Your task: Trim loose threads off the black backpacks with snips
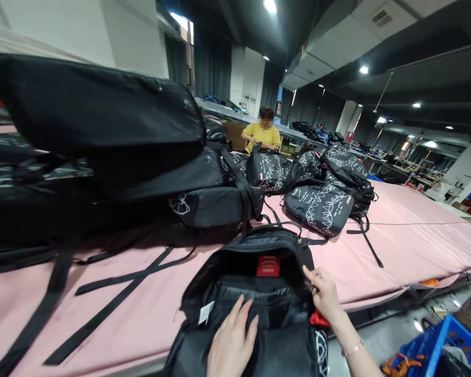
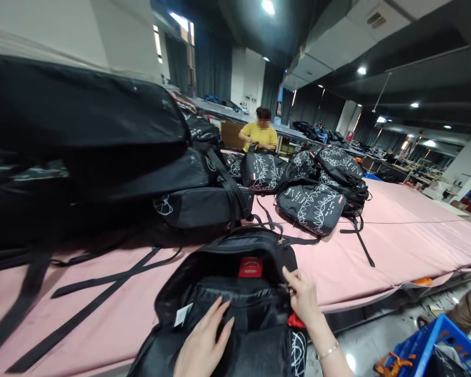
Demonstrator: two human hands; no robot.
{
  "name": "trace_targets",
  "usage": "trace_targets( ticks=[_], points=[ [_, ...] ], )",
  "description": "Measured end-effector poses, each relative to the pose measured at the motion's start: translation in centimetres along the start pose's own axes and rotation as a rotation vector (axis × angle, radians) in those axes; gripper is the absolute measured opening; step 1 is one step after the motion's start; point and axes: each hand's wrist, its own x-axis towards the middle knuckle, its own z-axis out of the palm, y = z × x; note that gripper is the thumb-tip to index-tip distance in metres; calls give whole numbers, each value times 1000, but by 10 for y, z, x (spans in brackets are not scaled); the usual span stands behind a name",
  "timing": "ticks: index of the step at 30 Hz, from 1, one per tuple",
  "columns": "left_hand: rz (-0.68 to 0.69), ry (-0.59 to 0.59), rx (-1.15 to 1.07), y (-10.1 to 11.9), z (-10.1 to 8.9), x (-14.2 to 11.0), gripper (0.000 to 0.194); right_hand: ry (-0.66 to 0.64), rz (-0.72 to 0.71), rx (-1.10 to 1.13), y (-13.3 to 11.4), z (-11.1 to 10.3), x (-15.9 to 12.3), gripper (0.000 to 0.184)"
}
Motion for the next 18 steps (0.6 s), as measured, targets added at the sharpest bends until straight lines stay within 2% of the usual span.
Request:
trace_targets(
  ticks=[1,3,4,7,11,14,16,18],
  points=[
    [-19,-21,-203,7,-10,3,42,-56,-110,-15,-12,-7,-7,70],
    [-93,-141,-621,26,-32,13,48,-132,-259,-66,-33,-18,-19,74],
    [-141,-227,-813,38,-42,18,50,-150,-288,-89,-40,-21,-24,75],
    [-359,-278,-1190,69,-65,32,50,-173,-308,-107,-50,-24,-34,76],
    [-537,-321,-1363,87,-73,34,38,-147,-287,-42,-47,-26,-42,72],
    [-609,-225,-1472,91,-67,28,33,-95,-238,167,-50,-35,-43,58],
    [-629,-158,-1513,94,-63,23,37,-73,-176,318,-58,-45,-41,43],
    [-618,-137,-1519,99,-60,16,43,13,-76,397,-70,-52,-36,30]
  ],
)
